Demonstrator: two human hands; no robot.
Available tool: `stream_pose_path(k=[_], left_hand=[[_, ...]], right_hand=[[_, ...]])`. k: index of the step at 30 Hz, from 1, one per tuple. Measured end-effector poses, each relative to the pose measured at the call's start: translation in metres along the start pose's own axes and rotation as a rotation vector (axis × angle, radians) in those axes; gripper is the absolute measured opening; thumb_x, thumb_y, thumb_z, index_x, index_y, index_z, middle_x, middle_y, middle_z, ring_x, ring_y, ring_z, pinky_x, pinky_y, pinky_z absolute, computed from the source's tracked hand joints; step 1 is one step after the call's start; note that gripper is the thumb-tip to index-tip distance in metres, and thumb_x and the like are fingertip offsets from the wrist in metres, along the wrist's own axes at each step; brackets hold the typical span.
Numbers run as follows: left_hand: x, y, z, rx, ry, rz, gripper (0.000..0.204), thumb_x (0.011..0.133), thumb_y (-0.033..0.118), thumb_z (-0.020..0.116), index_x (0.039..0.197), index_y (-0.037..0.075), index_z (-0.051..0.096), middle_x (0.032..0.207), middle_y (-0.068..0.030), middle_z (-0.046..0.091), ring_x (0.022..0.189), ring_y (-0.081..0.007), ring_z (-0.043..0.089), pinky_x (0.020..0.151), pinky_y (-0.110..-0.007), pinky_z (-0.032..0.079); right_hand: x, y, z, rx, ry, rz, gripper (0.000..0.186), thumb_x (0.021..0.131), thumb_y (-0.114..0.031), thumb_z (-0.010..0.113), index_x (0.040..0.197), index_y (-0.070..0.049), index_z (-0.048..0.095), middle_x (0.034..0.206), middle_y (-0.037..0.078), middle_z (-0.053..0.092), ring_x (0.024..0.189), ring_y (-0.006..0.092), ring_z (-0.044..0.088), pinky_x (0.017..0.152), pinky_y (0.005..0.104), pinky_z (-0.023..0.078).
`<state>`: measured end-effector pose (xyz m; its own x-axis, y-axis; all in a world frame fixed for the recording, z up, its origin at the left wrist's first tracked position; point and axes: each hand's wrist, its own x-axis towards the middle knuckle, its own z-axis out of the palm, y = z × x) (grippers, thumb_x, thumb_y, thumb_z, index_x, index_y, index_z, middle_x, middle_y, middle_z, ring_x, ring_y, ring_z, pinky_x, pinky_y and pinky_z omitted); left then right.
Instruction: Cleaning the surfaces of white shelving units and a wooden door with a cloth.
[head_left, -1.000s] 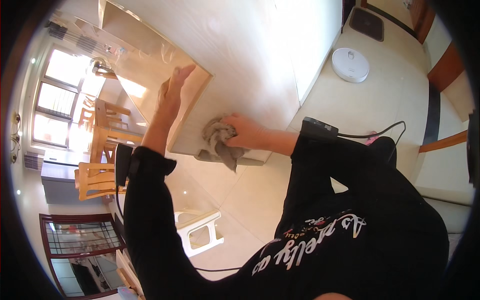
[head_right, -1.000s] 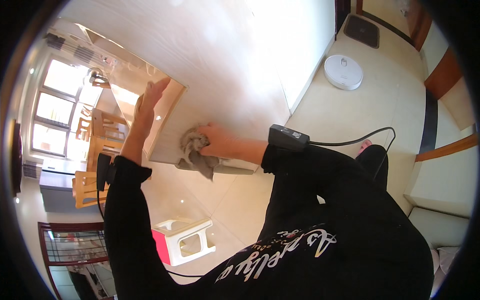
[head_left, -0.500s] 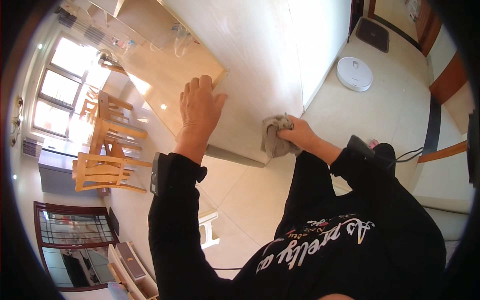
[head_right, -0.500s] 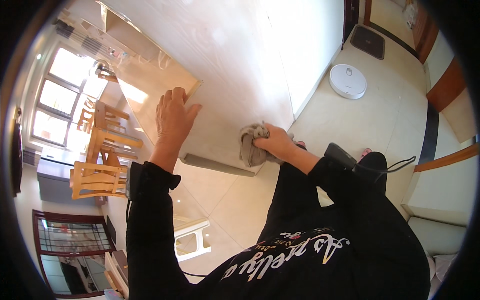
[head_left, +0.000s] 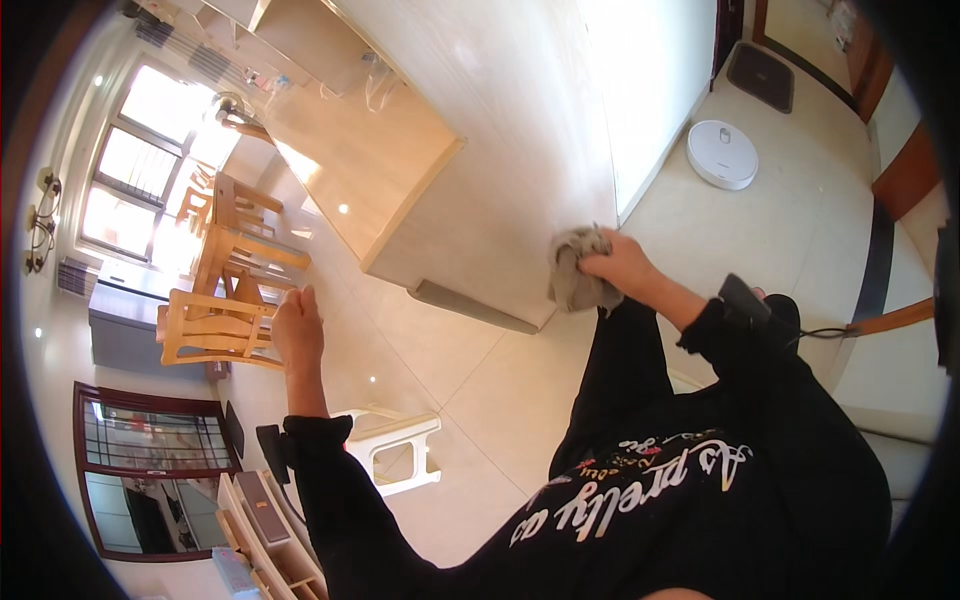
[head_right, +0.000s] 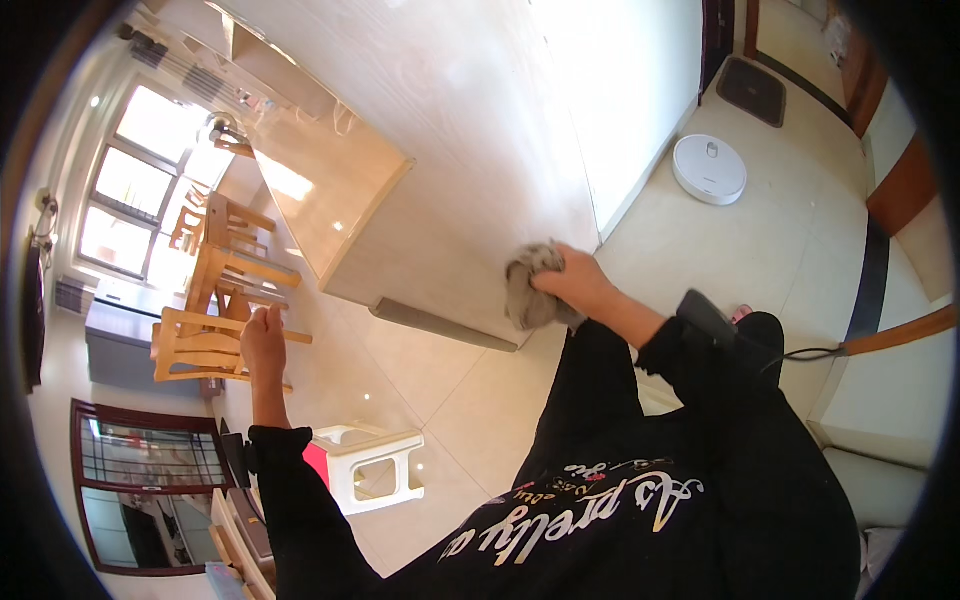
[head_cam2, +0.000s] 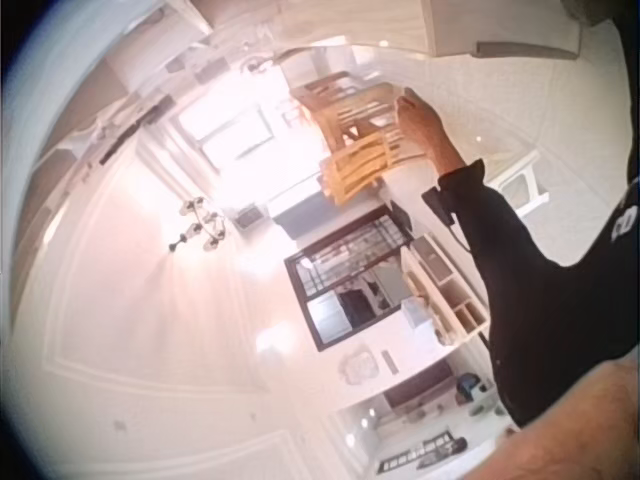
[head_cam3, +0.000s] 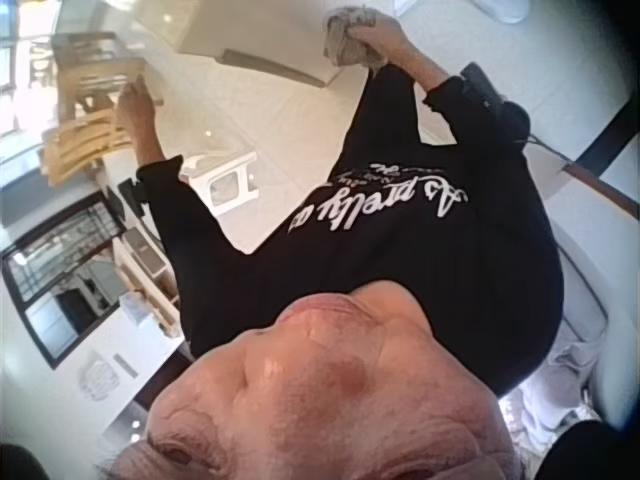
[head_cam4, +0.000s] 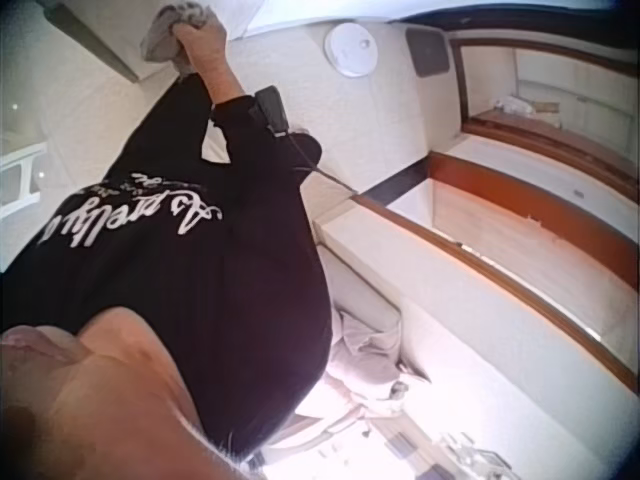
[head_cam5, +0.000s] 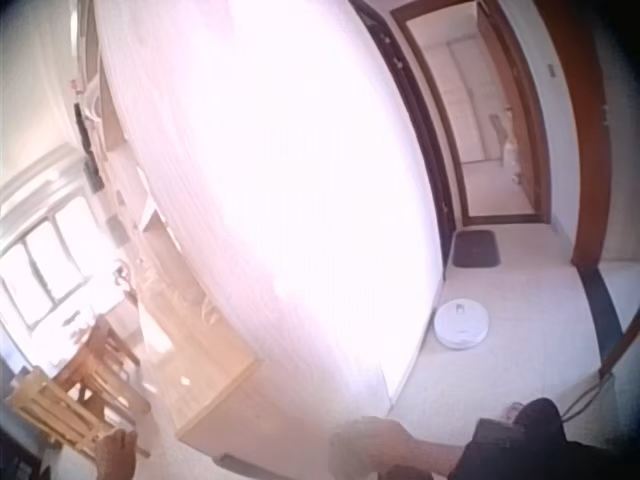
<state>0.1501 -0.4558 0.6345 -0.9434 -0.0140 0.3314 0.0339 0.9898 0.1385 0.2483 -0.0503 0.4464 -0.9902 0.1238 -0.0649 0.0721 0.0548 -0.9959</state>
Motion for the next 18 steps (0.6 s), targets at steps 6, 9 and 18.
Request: stream_pose_path(k=[6,9,18], left_hand=[[0.025,0.063,0.026,-0.411,0.249,0.497,0.025,0.093,0.026,0.051,0.096,0.003,0.062,0.09,-0.017,0.064,0.088,-0.0336,0.061,0.078,-0.04,0.047],[0.04,0.094,0.037,-0.475,0.093,0.457,0.035,0.096,0.03,0.045,0.113,0.005,0.061,0.109,-0.0176,0.063,0.105,-0.0301,0.058,0.091,-0.036,0.044],[0.056,0.091,0.058,-1.122,-0.341,0.273,0.054,0.101,0.04,0.031,0.128,-0.001,0.053,0.131,-0.0104,0.053,0.121,-0.0232,0.048,0.103,-0.032,0.035]], right_hand=[[0.052,-0.131,0.021,-0.074,0.182,-0.41,0.048,0.073,-0.027,0.068,0.113,-0.003,0.056,0.099,0.018,0.063,0.093,0.0278,0.06,0.082,0.0359,0.047],[0.089,-0.156,0.043,-0.147,0.284,-0.541,0.047,0.074,-0.028,0.068,0.111,-0.003,0.055,0.101,0.019,0.061,0.095,0.032,0.059,0.083,0.0383,0.048],[0.064,-0.118,0.162,-0.498,0.109,-0.892,0.052,0.063,-0.023,0.075,0.107,-0.006,0.055,0.102,0.016,0.053,0.094,0.0342,0.057,0.077,0.043,0.05]])
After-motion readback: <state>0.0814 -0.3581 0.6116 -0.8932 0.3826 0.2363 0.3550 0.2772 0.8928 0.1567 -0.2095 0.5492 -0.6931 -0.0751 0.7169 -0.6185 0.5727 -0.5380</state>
